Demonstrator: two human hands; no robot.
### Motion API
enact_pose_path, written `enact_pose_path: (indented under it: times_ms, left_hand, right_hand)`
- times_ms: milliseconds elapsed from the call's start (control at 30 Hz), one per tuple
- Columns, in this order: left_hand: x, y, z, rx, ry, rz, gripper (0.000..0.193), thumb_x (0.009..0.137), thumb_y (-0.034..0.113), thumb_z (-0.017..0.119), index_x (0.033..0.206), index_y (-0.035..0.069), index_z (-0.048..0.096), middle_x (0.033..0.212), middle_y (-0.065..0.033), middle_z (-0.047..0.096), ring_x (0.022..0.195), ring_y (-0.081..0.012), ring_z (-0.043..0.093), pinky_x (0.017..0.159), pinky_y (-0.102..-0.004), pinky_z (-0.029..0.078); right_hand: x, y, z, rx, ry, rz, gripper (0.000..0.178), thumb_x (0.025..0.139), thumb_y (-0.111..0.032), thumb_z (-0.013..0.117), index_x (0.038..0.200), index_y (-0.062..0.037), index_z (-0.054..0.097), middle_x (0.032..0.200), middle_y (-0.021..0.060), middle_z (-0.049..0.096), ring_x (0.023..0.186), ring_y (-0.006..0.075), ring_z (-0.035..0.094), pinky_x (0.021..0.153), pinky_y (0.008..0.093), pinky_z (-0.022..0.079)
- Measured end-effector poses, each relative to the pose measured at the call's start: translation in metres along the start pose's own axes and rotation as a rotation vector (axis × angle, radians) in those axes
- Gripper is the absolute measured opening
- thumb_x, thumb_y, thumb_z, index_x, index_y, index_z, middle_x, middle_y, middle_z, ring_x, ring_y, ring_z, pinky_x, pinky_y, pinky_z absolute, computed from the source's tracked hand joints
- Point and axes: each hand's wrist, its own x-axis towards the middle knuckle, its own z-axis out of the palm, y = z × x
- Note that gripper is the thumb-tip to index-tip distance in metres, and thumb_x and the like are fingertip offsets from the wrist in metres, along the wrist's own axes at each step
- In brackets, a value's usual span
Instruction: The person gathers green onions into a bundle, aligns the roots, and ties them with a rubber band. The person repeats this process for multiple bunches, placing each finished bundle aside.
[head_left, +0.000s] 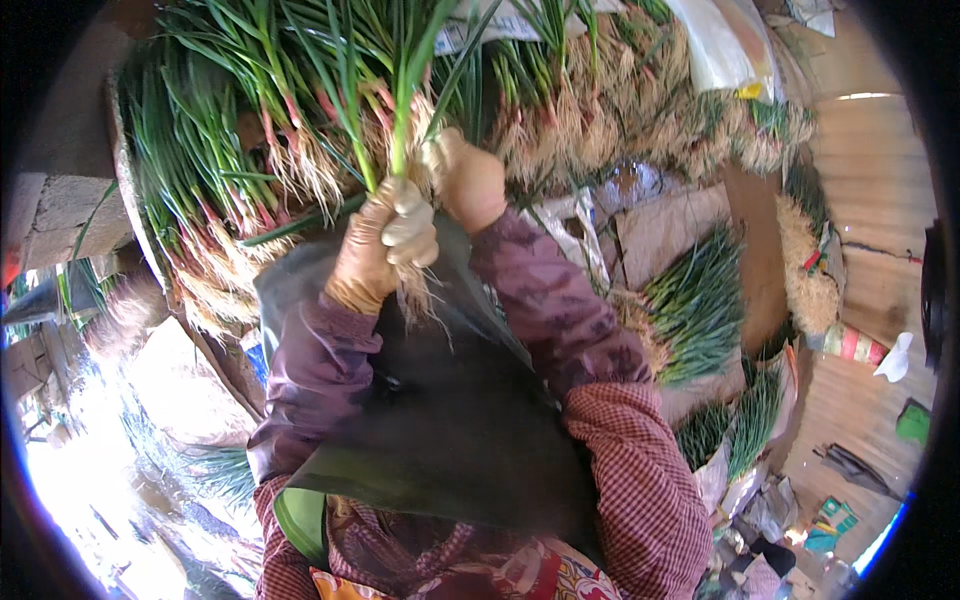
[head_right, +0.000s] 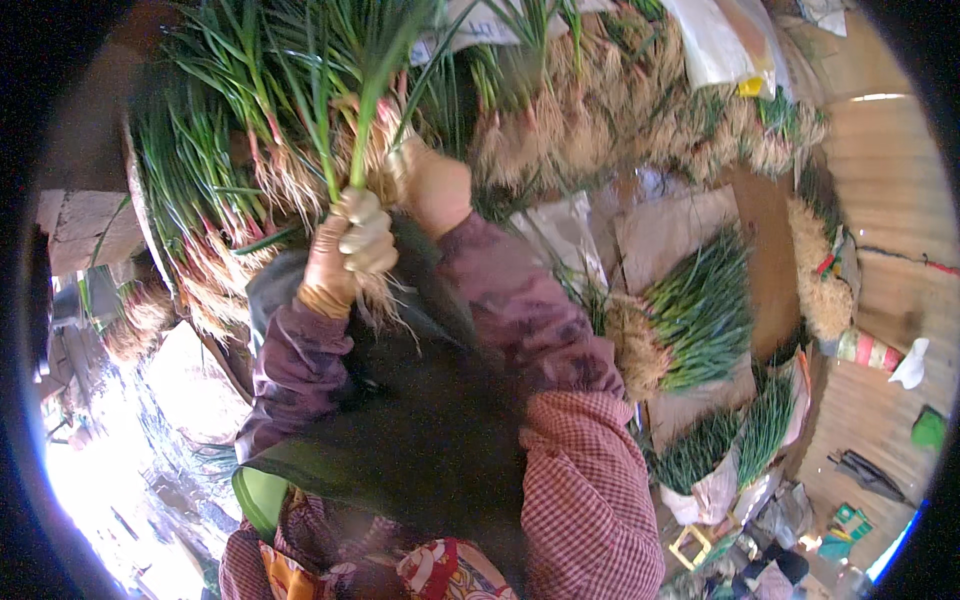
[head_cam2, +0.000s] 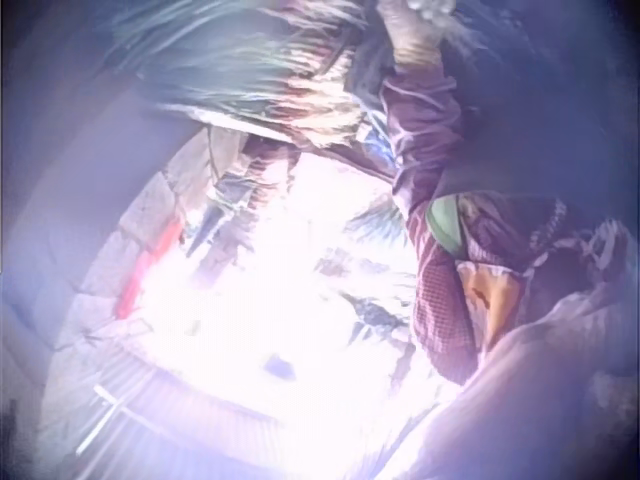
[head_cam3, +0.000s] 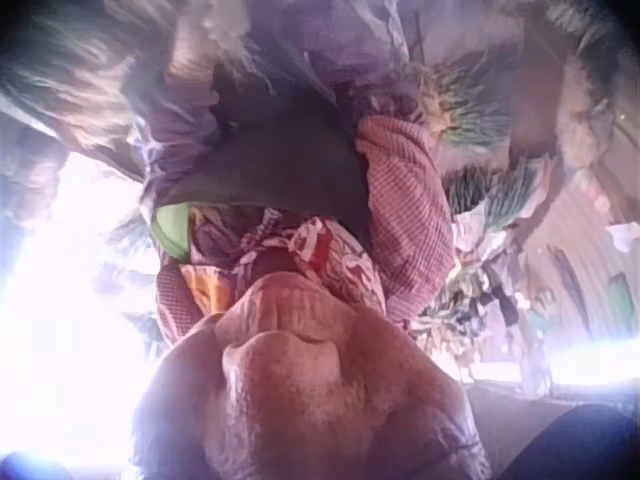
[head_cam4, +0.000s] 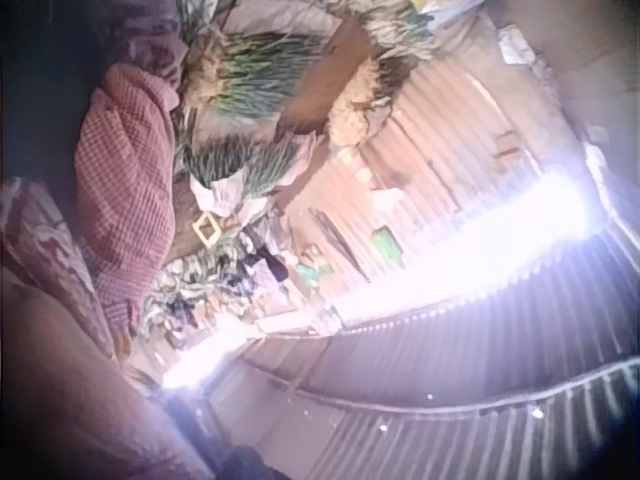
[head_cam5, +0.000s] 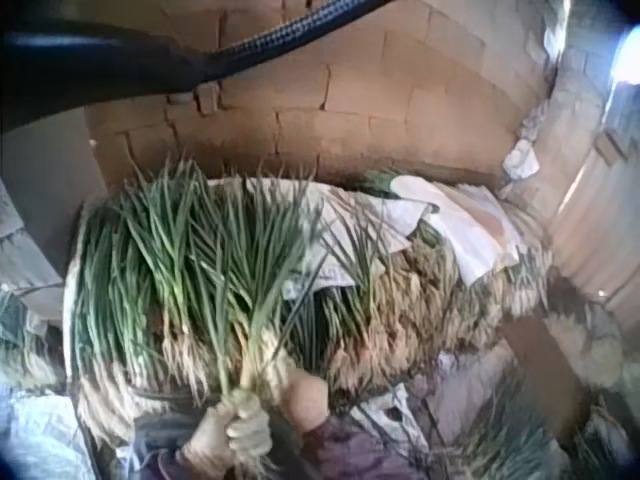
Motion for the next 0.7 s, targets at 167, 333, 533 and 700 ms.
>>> enact_pose_path:
  times_ms: [167, 333, 533, 700]
  left_hand:
    - [-0.005, 0.015, 0.003, 0.145, 0.070, 0.033, 0.029, 0.093, 0.037, 0.044, 0.091, 0.009, 0.051, 0.053, 0.0064, 0.036, 0.042, -0.0068, 0.034, 0.049, -0.0241, 0.035]
    - [0.002, 0.006, -0.008, 0.116, 0.237, 0.013, 0.046, 0.093, 0.025, 0.046, 0.128, -0.003, 0.037, 0.052, 0.0053, 0.035, 0.045, -0.0075, 0.033, 0.057, -0.0268, 0.039]
    - [0.008, 0.002, 0.006, 0.360, 0.189, -0.172, 0.043, 0.092, 0.023, 0.047, 0.120, -0.009, 0.041, 0.046, 0.0063, 0.032, 0.042, -0.0066, 0.037, 0.059, -0.0274, 0.045]
    - [-0.008, -0.003, 0.025, 0.664, 0.380, -0.016, 0.039, 0.090, 0.027, 0.050, 0.109, -0.007, 0.053, 0.054, 0.0007, 0.046, 0.053, -0.0116, 0.050, 0.063, -0.0277, 0.048]
  right_hand:
    - [-0.095, 0.095, -0.059, -0.213, -0.504, 0.089, 0.022, 0.087, -0.030, 0.050, 0.084, -0.0092, 0.057, 0.071, 0.0155, 0.058, 0.067, 0.0323, 0.059, 0.059, 0.0391, 0.048]
    - [-0.207, 0.199, -0.072, -0.546, -1.045, 0.238, 0.030, 0.084, -0.031, 0.049, 0.098, -0.0075, 0.061, 0.086, 0.0139, 0.065, 0.077, 0.0311, 0.062, 0.069, 0.0396, 0.049]
    - [-0.116, 0.229, 0.070, -0.109, -0.426, 0.546, 0.041, 0.079, -0.039, 0.057, 0.099, -0.0035, 0.063, 0.092, 0.0192, 0.064, 0.088, 0.0331, 0.062, 0.077, 0.0407, 0.047]
    - [-0.079, 0.212, 0.044, -0.097, -0.491, 0.501, 0.036, 0.078, -0.035, 0.062, 0.088, -0.0005, 0.063, 0.077, 0.0162, 0.063, 0.072, 0.0236, 0.061, 0.070, 0.0343, 0.047]
